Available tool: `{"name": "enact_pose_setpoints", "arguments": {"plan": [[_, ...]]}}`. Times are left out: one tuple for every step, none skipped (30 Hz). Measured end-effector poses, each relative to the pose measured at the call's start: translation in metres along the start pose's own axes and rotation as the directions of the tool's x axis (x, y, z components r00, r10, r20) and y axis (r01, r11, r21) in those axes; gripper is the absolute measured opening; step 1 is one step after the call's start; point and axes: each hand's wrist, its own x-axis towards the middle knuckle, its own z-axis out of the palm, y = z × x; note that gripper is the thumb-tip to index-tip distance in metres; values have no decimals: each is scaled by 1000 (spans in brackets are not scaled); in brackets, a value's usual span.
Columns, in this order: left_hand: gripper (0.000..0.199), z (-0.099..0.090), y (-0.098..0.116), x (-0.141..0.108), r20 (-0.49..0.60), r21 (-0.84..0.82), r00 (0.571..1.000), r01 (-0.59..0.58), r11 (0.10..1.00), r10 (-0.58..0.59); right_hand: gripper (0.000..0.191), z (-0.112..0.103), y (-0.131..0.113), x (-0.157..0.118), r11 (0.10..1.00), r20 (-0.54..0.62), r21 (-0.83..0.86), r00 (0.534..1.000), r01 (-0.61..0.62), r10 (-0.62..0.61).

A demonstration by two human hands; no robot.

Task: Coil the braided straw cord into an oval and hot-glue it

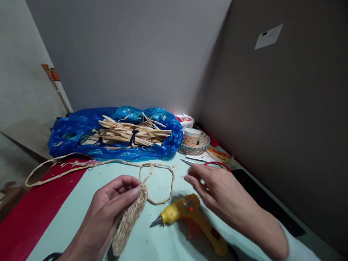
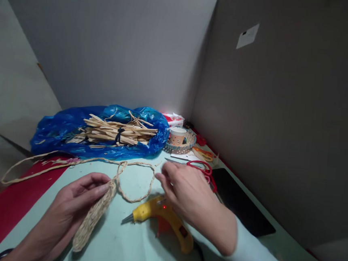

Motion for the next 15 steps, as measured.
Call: {"name": "enact_pose_setpoints", "arguments": {"plan": [[26,1,0,-2,16,7,1000,10,1000,-10,20,2,-3,7,996,-18,31,996,89,-89],[25,2,0,-4,32,17,999,20,1000,-21,20,5,-6,15,981,-23,68,984,179,-178],[25,3,0,-6,48,32,998,28,999,-29,26,8,-8,22,957,-10,105,963,269,-269],[25,4,0,-8,60,53,998,32,998,-35,29,11,-10,28,930,3,140,939,341,-345],[24,4,1,-9,68,79,997,32,996,-37,29,14,-11,34,902,18,173,915,395,-404],[24,4,2,-10,70,106,997,28,994,-36,25,16,-11,38,879,27,201,894,433,-447],[23,4,2,-10,68,131,997,25,991,-34,21,17,-10,41,861,30,224,880,457,-474],[23,3,3,-11,63,153,998,21,988,-31,19,17,-9,43,848,29,244,870,471,-492],[22,3,4,-10,56,169,998,16,986,-26,18,17,-8,44,838,26,262,864,479,-502],[22,3,4,-10,47,179,999,9,984,-18,18,16,-7,44,830,25,279,860,483,-509],[22,2,4,-10,36,186,999,1,983,-8,17,15,-5,43,821,21,295,856,488,-516],[22,2,4,-9,22,194,1000,-7,981,3,16,14,-4,42,813,18,309,852,493,-523],[22,2,4,-9,7,205,1000,-14,979,12,16,13,-3,41,806,13,320,849,498,-529],[21,2,4,-9,-7,218,1000,-19,976,21,16,12,-2,39,800,-1,325,846,505,-533],[22,2,4,-8,-22,235,999,-23,972,29,17,12,-2,37,797,-19,317,843,515,-537]]}}
